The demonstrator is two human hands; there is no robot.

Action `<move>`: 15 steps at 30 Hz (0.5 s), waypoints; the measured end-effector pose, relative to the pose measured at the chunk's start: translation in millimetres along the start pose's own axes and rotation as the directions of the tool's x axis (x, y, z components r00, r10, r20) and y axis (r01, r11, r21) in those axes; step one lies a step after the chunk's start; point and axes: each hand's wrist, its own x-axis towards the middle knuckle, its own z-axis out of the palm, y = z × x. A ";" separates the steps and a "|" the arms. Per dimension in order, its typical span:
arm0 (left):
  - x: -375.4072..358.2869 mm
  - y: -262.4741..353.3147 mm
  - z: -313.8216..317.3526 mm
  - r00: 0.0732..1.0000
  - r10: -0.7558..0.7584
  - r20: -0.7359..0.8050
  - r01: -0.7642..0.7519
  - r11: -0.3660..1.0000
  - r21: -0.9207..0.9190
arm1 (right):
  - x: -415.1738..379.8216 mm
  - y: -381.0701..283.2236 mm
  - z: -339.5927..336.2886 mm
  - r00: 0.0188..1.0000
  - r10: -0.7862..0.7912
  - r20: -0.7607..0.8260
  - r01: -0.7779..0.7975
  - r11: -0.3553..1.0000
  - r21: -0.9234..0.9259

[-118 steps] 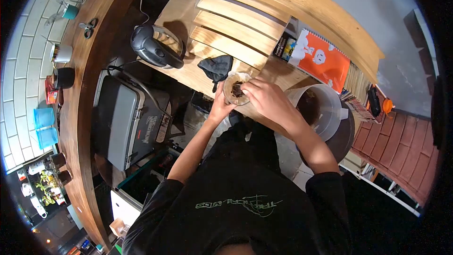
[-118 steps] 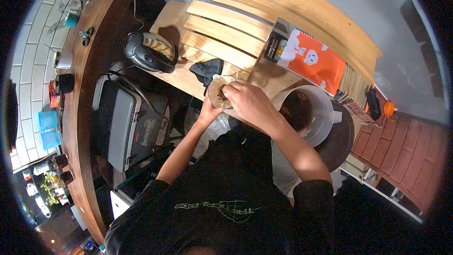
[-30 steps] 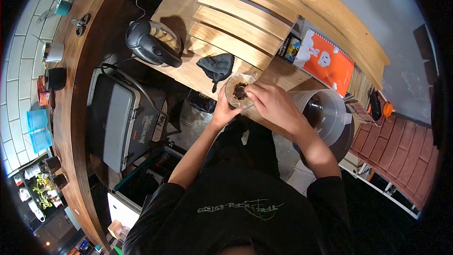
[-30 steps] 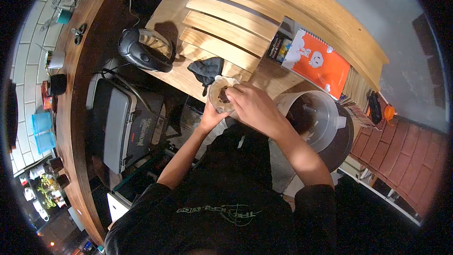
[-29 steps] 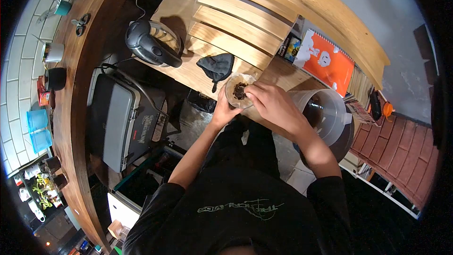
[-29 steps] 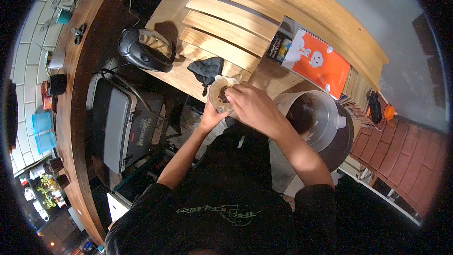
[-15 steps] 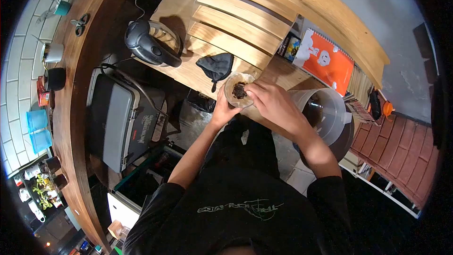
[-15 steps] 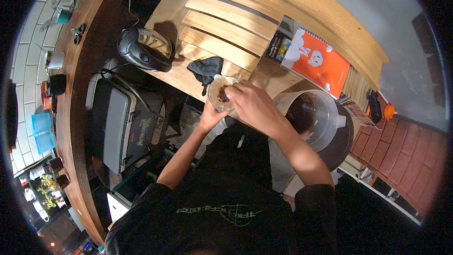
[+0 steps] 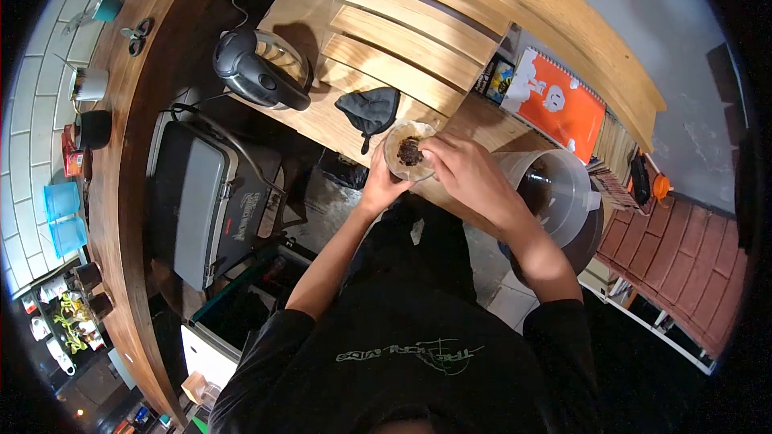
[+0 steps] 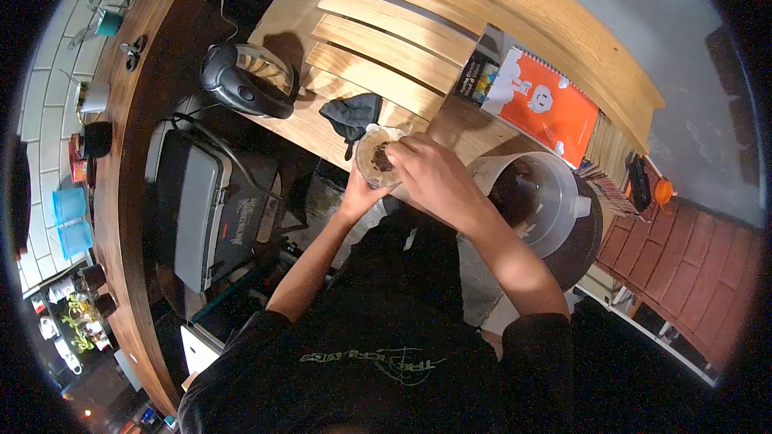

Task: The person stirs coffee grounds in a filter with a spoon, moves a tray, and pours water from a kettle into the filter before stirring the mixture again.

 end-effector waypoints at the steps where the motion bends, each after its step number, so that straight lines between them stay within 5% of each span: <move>1: -0.2 -0.6 0.0 1.000 0.002 0.009 -0.002 1.000 0.000 | 0.1 0.1 -0.2 1.000 -0.002 0.018 0.002 1.000 -0.021; 15: -3.2 -9.7 2.8 1.000 0.013 0.006 -0.013 1.000 0.006 | 1.6 0.1 4.4 1.000 0.002 -0.007 -0.002 1.000 0.009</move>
